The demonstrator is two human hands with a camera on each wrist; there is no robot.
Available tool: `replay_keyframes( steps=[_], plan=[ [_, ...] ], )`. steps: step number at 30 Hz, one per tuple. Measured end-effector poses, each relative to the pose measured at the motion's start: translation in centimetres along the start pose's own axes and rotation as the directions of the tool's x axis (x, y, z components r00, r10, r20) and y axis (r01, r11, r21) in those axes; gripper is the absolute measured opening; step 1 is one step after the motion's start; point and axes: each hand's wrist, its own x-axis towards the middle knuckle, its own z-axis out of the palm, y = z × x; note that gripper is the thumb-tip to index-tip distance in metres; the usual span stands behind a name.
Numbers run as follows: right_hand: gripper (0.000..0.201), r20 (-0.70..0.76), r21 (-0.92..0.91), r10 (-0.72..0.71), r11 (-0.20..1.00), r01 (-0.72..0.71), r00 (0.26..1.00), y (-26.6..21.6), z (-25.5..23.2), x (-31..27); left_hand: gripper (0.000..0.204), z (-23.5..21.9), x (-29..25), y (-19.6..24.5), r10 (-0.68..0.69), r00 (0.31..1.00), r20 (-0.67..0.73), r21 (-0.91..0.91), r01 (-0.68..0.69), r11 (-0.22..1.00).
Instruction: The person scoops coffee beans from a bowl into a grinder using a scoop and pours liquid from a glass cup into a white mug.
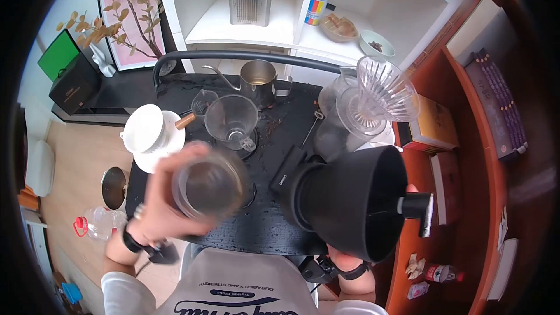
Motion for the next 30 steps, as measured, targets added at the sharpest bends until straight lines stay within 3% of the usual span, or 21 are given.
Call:
replay_keyframes(
  steps=[2, 5, 8, 9, 10, 12, 14, 19, 22, 23, 26, 27, 28, 29, 30],
  plan=[
    [0.109, 0.014, 0.002, -0.001, 1.0, 0.001, 1.0, 0.2, 0.2, 0.6, 0.079, 2.5, -1.2, -1.3, -0.101, 0.993, 0.064, -0.189, 0.111, 0.976],
    [0.11, 0.037, -0.004, 0.009, 1.0, -0.009, 0.999, 0.7, 2.9, 1.7, 0.075, 5.0, -1.9, -2.9, -0.181, 0.983, -0.023, -0.127, 0.177, 0.976],
    [0.112, 0.058, -0.006, 0.019, 1.0, -0.019, 0.998, 0.7, 2.8, 1.7, 0.075, 5.9, -1.6, -4.4, -0.163, 0.983, -0.08, -0.06, 0.159, 0.986],
    [0.113, 0.122, -0.027, 0.044, 0.999, -0.041, 0.992, 1.0, 3.4, 1.4, 0.076, 6.0, -1.8, -4.6, -0.258, 0.963, -0.075, -0.106, 0.249, 0.963],
    [0.11, 0.241, -0.133, -0.249, 0.949, 0.286, 0.938, 0.2, 4.0, 3.8, 0.076, 6.0, -1.8, -4.7, -0.259, 0.963, -0.076, -0.105, 0.251, 0.962],
    [0.107, 0.298, -0.093, -0.23, 0.959, 0.268, 0.926, 0.6, 5.2, 4.1, 0.077, 5.8, -1.5, -4.9, -0.288, 0.955, -0.078, -0.012, 0.288, 0.958],
    [0.113, 0.341, -0.06, -0.274, 0.948, 0.312, 0.899, 2.1, 5.8, 4.4, 0.079, 5.9, -1.9, -5.4, -0.316, 0.946, -0.069, -0.039, 0.314, 0.949],
    [0.113, 0.383, 0.033, -0.208, 0.977, 0.212, 0.9, 2.5, 5.6, 4.1, 0.081, 5.8, -2.0, -5.9, -0.32, 0.945, -0.064, -0.045, 0.318, 0.947],
    [0.118, 0.388, 0.007, -0.135, 0.99, 0.143, 0.912, 2.1, 4.9, 3.6, 0.084, 5.8, -2.2, -6.1, -0.345, 0.938, -0.015, -0.038, 0.344, 0.938],
    [0.121, 0.441, -0.016, -0.133, 0.988, 0.156, 0.888, 1.9, 4.3, 3.8, 0.086, 5.7, -2.1, -6.0, -0.329, 0.944, -0.011, -0.048, 0.328, 0.943],
    [0.117, 0.4, -0.163, -0.152, 0.959, 0.234, 0.904, 1.0, 2.6, 4.1, 0.091, 4.9, -2.2, -4.7, -0.273, 0.962, 0.007, -0.063, 0.273, 0.96],
    [0.109, 0.375, -0.119, -0.18, 0.963, 0.24, 0.909, 1.4, 1.7, 3.7, 0.088, 4.4, -2.5, -4.0, -0.223, 0.972, -0.07, -0.006, 0.223, 0.975],
    [0.09, 0.362, -0.285, -0.169, 0.916, 0.282, 0.917, 1.0, 0.3, 3.3, 0.085, 4.0, -2.9, -3.7, -0.167, 0.975, -0.147, 0.055, 0.177, 0.983],
    [0.063, 0.336, -0.391, -0.126, 0.883, 0.26, 0.933, 0.2, -0.8, 3.3, 0.065, 3.7, -3.6, -3.8, -0.152, 0.954, -0.259, -0.026, 0.15, 0.988],
    [0.042, 0.294, -0.524, -0.084, 0.819, 0.234, 0.952, -0.4, -1.7, 3.3, 0.04, 2.1, -4.6, -3.8, -0.127, 0.963, -0.237, 0.003, 0.132, 0.991]
  ],
)
